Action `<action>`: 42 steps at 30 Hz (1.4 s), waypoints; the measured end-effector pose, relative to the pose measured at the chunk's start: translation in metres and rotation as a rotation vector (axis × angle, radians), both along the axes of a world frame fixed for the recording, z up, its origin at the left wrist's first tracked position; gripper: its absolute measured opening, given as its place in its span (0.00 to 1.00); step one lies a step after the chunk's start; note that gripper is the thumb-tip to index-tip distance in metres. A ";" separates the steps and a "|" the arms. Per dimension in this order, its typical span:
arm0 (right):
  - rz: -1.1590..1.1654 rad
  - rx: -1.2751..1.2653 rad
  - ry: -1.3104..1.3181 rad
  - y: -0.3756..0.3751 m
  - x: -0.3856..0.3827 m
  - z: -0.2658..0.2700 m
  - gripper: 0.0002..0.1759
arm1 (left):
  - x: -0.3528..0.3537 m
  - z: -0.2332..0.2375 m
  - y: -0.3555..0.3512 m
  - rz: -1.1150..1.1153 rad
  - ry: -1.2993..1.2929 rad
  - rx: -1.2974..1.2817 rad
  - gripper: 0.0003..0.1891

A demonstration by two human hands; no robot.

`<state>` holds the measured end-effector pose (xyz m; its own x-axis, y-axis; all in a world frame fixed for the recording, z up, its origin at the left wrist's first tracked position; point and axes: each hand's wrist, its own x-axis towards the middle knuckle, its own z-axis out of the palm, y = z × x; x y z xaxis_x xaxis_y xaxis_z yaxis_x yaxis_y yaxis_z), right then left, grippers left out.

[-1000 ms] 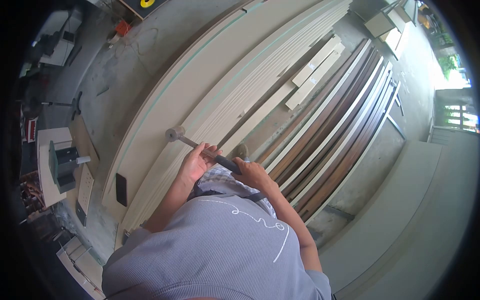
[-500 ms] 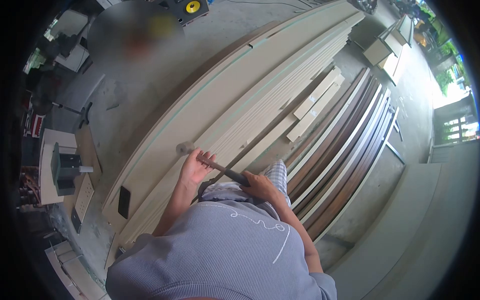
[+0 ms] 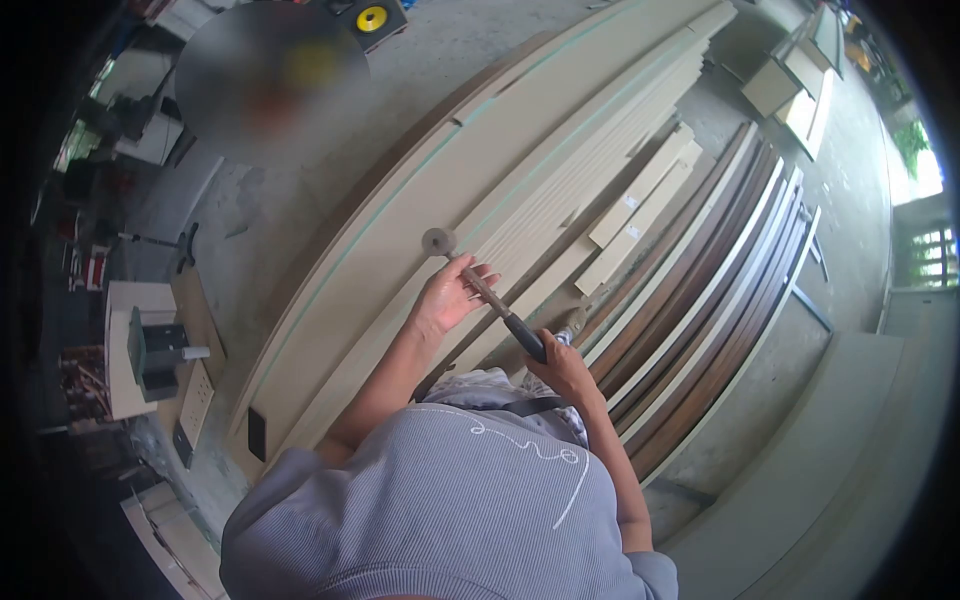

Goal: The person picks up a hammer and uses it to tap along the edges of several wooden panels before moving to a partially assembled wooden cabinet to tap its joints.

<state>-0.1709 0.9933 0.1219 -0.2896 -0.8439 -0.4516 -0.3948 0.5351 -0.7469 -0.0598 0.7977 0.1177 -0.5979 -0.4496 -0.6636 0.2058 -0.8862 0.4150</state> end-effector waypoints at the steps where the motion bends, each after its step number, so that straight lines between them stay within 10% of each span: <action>1: -0.028 0.010 -0.006 -0.003 -0.015 -0.002 0.21 | -0.010 -0.008 -0.004 -0.001 0.024 0.017 0.11; 18: 0.398 -0.009 -0.005 -0.027 -0.159 -0.009 0.14 | -0.075 -0.018 0.006 0.157 -0.239 -0.019 0.09; 42: -0.014 -0.029 0.111 0.027 -0.323 0.013 0.22 | -0.323 0.029 0.017 -0.215 0.069 -0.262 0.08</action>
<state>-0.4938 1.0207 0.1350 -0.3484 -0.8516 -0.3917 -0.4690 0.5202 -0.7138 -0.3824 0.8152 0.1469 -0.7368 -0.4578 -0.4975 0.0608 -0.7777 0.6257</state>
